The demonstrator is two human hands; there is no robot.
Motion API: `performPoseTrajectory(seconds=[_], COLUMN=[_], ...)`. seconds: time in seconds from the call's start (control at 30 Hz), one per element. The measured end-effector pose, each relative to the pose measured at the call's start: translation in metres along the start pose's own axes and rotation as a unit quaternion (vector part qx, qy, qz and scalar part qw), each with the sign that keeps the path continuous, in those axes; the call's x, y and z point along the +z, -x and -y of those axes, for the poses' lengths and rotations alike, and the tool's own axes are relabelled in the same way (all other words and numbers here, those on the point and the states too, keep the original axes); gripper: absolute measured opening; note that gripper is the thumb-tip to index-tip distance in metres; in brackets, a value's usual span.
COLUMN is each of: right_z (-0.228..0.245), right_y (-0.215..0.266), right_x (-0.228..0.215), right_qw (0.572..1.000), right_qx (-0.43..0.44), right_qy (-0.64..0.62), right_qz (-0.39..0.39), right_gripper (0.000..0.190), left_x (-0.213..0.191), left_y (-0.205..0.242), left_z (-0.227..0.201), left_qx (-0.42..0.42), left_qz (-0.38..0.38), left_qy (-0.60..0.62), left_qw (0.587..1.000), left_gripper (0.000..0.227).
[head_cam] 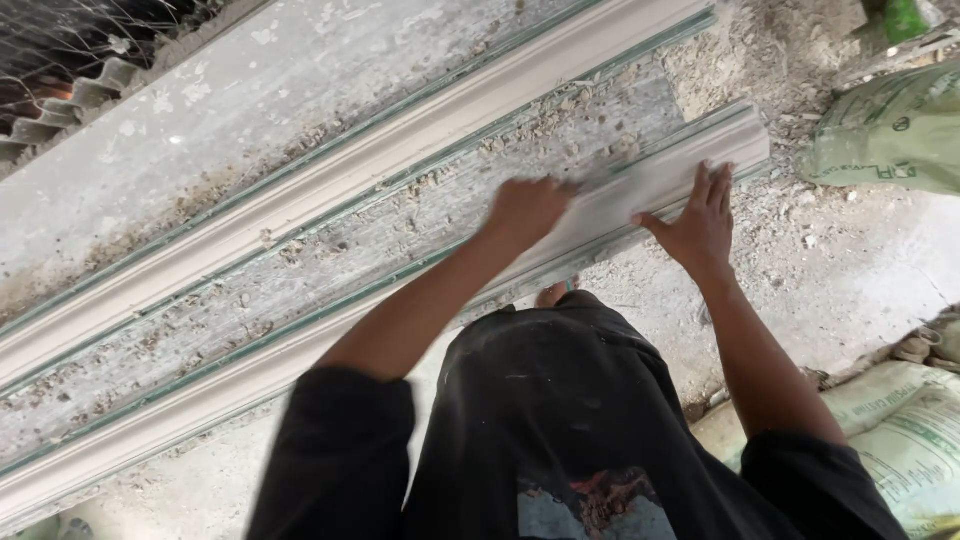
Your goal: The person scrapes the surface of long white molding pieces using a metal scraper. They work on several pieces laid out on a dusty floor, moving from one piece to another and occasionally repositioning the molding to access different areas.
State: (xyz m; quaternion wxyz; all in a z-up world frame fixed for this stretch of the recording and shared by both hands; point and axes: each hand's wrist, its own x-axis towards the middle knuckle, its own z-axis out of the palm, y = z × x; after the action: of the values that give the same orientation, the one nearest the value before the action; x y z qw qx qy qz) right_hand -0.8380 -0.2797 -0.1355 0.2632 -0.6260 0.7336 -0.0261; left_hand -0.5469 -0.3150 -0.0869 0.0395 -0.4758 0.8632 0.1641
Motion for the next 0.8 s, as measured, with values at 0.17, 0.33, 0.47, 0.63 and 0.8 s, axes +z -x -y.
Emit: performPoseTrajectory(seconds=[0.17,0.33,0.47,0.63,0.8], right_z=[-0.016,-0.024,-0.022,-0.041,-0.075], right_y=[-0.007,-0.017,-0.014,-0.025,-0.049], right_x=[0.025,0.035,0.034,0.023,-0.023], right_qw=[0.995,0.991,0.991,0.997,0.999], right_qx=[-0.056,-0.075,-0.078,-0.058,0.018], right_qy=[-0.046,-0.078,-0.068,-0.012,-0.033], right_qz=[-0.068,-0.073,-0.084,-0.041,-0.018], right_gripper=[0.138,0.143,0.143,0.133,0.126], left_x=[-0.011,-0.021,0.032,0.039,0.020], left_y=[0.199,0.185,0.042,-0.092,-0.004], left_z=[0.098,0.064,-0.009,-0.093,-0.040], left_qx=[-0.135,-0.310,-0.328,-0.262,-0.175], left_qz=[0.010,0.088,-0.027,-0.032,-0.036], left_qy=[0.123,0.134,0.181,0.172,0.123], left_qw=[0.983,0.937,0.927,0.949,0.976], left_gripper=[0.040,0.039,0.038,0.030,0.032])
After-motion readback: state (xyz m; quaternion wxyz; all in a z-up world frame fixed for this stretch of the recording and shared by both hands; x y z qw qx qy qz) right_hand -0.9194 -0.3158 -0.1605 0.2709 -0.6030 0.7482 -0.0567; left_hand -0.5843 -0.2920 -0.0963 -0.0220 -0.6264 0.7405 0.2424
